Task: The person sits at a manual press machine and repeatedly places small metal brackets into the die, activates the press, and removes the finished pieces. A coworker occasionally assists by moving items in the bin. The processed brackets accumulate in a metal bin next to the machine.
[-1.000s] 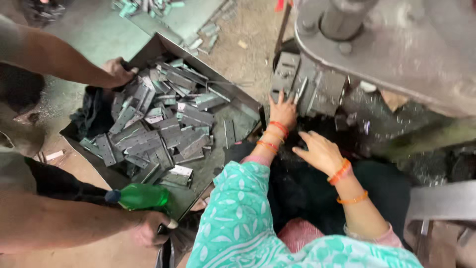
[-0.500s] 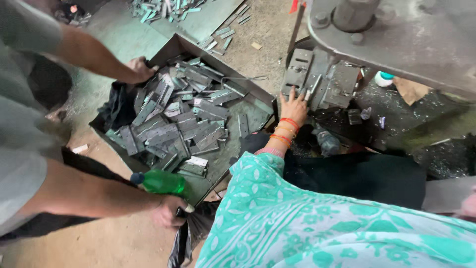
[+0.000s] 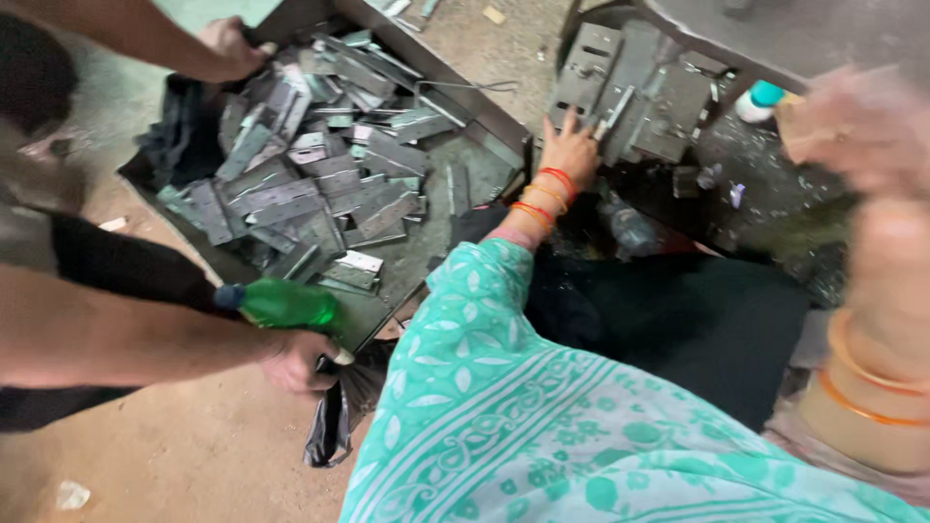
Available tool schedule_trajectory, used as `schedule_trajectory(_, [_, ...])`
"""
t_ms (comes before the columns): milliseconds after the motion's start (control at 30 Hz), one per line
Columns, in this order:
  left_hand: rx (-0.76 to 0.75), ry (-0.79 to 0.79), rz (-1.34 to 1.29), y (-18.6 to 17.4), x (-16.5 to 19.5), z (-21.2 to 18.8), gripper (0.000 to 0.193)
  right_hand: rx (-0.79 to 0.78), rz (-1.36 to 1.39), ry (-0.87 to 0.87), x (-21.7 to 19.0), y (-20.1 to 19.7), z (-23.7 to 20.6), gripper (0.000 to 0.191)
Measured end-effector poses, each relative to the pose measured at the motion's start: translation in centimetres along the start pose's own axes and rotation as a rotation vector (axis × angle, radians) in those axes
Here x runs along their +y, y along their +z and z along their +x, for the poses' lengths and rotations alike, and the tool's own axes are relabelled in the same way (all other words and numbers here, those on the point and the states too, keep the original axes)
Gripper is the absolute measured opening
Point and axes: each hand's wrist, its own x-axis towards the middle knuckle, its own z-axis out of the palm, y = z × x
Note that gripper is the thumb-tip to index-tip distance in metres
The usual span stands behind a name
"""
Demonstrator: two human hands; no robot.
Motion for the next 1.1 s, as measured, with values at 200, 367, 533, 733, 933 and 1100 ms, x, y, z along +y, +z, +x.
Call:
schedule_trajectory(200, [-0.043, 0.047, 0.009, 0.7, -0.2, 0.4, 0.054, -0.286, -0.757, 0.118, 11.1, 6.7, -4.9, 0.049])
schedule_trajectory(367, [-0.023, 0.054, 0.002, 0.9, -0.2, 0.6, 0.058, -0.357, -1.029, 0.242, 18.2, 10.1, -7.0, 0.064])
schedule_trajectory(533, [0.041, 0.054, -0.033, 1.3, 0.0, 0.5, 0.051, -0.250, -0.982, 0.381, 22.5, 11.2, -11.5, 0.059])
schedule_trajectory(733, [0.040, 0.044, -0.040, 0.7, 0.4, 0.4, 0.040, -0.242, -0.955, 0.495, 26.3, 13.8, -19.3, 0.076])
schedule_trajectory(933, [0.223, 0.035, -0.072, 1.4, 0.7, -0.2, 0.049, -0.324, -0.809, 0.658, 26.4, 12.8, -19.1, 0.081])
schedule_trajectory(1100, [0.130, -0.022, -0.078, 2.7, 0.9, 1.3, 0.041, -0.429, -0.873, 0.644, 23.9, 10.2, -13.2, 0.067])
